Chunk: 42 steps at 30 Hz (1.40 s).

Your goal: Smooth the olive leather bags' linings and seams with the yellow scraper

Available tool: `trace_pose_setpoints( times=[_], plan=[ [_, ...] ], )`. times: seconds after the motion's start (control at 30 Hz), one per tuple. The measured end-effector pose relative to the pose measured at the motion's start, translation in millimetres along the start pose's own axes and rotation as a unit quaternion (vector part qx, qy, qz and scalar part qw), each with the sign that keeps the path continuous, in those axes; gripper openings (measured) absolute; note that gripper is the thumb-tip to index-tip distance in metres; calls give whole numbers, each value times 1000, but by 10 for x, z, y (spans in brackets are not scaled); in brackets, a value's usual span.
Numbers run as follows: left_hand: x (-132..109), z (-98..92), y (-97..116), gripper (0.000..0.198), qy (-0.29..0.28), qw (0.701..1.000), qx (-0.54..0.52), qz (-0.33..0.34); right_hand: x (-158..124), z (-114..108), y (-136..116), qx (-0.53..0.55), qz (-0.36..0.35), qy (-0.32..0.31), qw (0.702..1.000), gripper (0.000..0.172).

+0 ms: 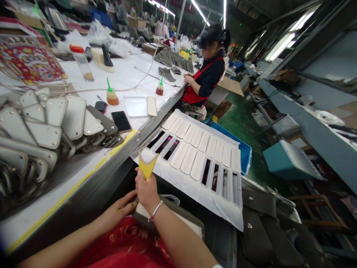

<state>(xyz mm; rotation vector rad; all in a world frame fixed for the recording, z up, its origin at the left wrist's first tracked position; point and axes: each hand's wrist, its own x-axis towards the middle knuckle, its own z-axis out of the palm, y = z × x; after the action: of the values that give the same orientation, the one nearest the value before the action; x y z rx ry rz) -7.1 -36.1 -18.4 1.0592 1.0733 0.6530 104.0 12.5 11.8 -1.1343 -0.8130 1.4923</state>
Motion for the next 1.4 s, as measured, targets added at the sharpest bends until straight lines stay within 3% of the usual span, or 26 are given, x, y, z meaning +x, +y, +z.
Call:
trace_pose_setpoints(
  times=[0.1,0.2,0.37,0.5,0.6,0.7,0.8,0.87,0.97,1.1,1.4],
  plan=[
    [-46,-33,-40,51,-48,992,-107,-48,-77,1,-95,38,13,4,999,28],
    [-88,-53,-47,56,-88,971,-212,-72,-202,36,-133,33,-26,-7,999,25],
    [-96,-40,25,53,-92,971,-217,-42,-329,79,-22,-80,-81,-33,993,25],
    [-27,1,-3,48,-50,983,-174,-16,-369,73,29,-293,-172,-87,937,24],
    [-1,22,-46,49,-18,989,-140,-33,-373,108,13,-354,-219,-104,903,24],
    [-14,-7,-49,48,-30,994,-97,-38,-318,109,-42,-282,-161,-78,942,23],
    [-20,-66,-48,47,-41,998,-40,-4,-204,11,-148,-80,-76,-3,994,26],
    [-14,-84,-56,46,-45,998,-32,13,-125,-77,-217,23,-62,39,997,27],
    [-7,-58,-67,47,-50,997,-60,11,-40,-160,-241,74,-56,62,994,28],
    [9,2,-76,52,-39,996,-75,15,3,-160,-164,90,-27,72,993,29],
    [77,21,-127,44,-34,999,-1,30,74,-214,-149,79,-28,69,994,27]
  ],
)
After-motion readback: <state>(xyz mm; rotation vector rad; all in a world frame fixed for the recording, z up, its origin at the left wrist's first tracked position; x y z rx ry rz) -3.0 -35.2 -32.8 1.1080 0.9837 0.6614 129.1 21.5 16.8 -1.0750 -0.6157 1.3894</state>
